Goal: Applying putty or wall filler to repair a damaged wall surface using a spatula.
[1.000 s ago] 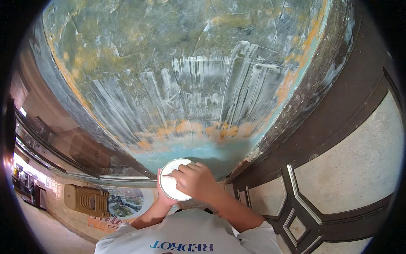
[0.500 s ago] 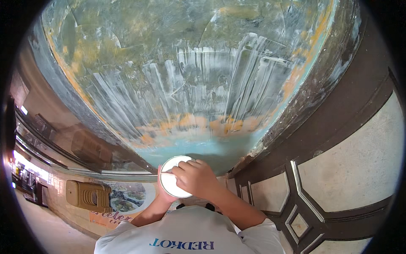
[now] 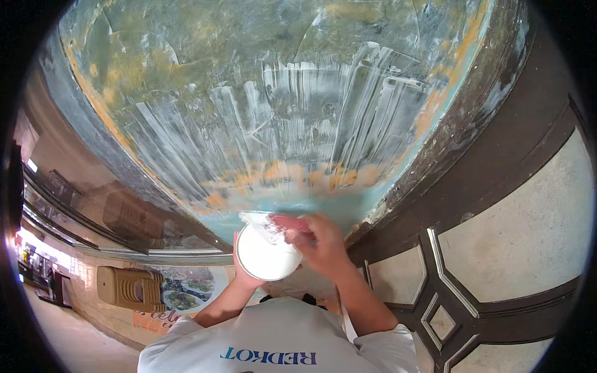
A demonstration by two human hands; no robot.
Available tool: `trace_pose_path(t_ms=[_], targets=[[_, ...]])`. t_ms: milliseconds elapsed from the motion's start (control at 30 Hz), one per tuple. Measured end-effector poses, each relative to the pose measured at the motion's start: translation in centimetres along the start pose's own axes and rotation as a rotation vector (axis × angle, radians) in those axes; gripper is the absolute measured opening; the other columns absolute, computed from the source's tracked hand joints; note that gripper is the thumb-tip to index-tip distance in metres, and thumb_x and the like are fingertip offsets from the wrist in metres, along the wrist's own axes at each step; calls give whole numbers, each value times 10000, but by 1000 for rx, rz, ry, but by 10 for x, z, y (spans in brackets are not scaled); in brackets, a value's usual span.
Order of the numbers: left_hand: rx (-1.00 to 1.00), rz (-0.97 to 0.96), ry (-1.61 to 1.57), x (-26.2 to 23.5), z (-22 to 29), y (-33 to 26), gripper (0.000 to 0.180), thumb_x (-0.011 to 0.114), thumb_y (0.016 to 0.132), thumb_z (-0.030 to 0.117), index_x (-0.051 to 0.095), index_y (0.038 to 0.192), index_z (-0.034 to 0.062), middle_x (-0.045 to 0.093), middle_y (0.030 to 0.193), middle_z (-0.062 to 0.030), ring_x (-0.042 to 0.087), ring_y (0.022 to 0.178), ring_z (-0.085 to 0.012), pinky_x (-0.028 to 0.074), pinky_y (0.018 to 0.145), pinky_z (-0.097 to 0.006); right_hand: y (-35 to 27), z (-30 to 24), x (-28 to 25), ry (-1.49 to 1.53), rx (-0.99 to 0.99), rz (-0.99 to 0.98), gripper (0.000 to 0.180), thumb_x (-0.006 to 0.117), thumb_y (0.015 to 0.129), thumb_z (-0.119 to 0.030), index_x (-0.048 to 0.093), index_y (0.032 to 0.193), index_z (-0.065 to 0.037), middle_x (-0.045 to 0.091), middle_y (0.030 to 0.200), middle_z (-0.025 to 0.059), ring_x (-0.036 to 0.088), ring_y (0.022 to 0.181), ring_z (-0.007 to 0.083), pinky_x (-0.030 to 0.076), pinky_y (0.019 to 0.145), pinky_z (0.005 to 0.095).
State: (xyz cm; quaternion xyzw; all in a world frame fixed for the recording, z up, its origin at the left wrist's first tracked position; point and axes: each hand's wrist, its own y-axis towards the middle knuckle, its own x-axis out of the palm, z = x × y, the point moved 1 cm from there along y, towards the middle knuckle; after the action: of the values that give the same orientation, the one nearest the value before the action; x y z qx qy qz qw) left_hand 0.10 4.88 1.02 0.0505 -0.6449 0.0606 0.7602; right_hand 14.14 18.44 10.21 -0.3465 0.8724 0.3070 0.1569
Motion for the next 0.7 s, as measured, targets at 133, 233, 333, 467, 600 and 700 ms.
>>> trace_pose_path(t_ms=[133,233,333,467,600,700], targets=[[-80,-112,-59,0,-3,15,854,300,959,752,341,1595,184,360,1634,-139,364,1479,-415,277,1194,-645,-12,31,-9,514,251,192,217,733,957,-206,666,1046,-20,651,948,17,574,855,86,489,742,293],[-51,38,22,-4,-7,22,835,298,969,739,355,1594,187,380,1628,-117,382,1472,-400,271,1198,-637,-15,23,-18,659,278,193,199,694,987,-152,622,1126,-29,665,1045,14,596,966,80,499,879,287],[-93,10,-15,5,-16,30,824,291,976,731,356,1594,191,386,1625,-111,390,1467,-397,270,1201,-629,-23,30,-24,733,255,217,219,662,1006,-121,585,1184,-19,665,1094,24,610,1009,88,504,926,293],[-60,8,218,-4,-27,45,880,284,946,787,255,1623,226,272,1669,-122,311,1486,-469,284,1106,-787,-31,40,-41,582,251,150,234,639,1014,-99,567,1220,-12,669,1126,33,624,1001,95,524,902,296],[-65,-10,206,3,-38,54,856,280,954,775,264,1619,237,273,1669,-123,308,1488,-465,282,1101,-793,-38,43,-50,615,256,225,208,651,1011,-124,598,1181,-17,681,1071,26,619,927,80,525,832,274],[-84,-10,169,11,-46,56,866,288,945,786,268,1618,240,273,1669,-120,308,1488,-467,277,1094,-804,-37,44,-61,289,190,197,198,679,995,-153,627,1120,-10,688,963,20,596,837,61,506,752,253]])
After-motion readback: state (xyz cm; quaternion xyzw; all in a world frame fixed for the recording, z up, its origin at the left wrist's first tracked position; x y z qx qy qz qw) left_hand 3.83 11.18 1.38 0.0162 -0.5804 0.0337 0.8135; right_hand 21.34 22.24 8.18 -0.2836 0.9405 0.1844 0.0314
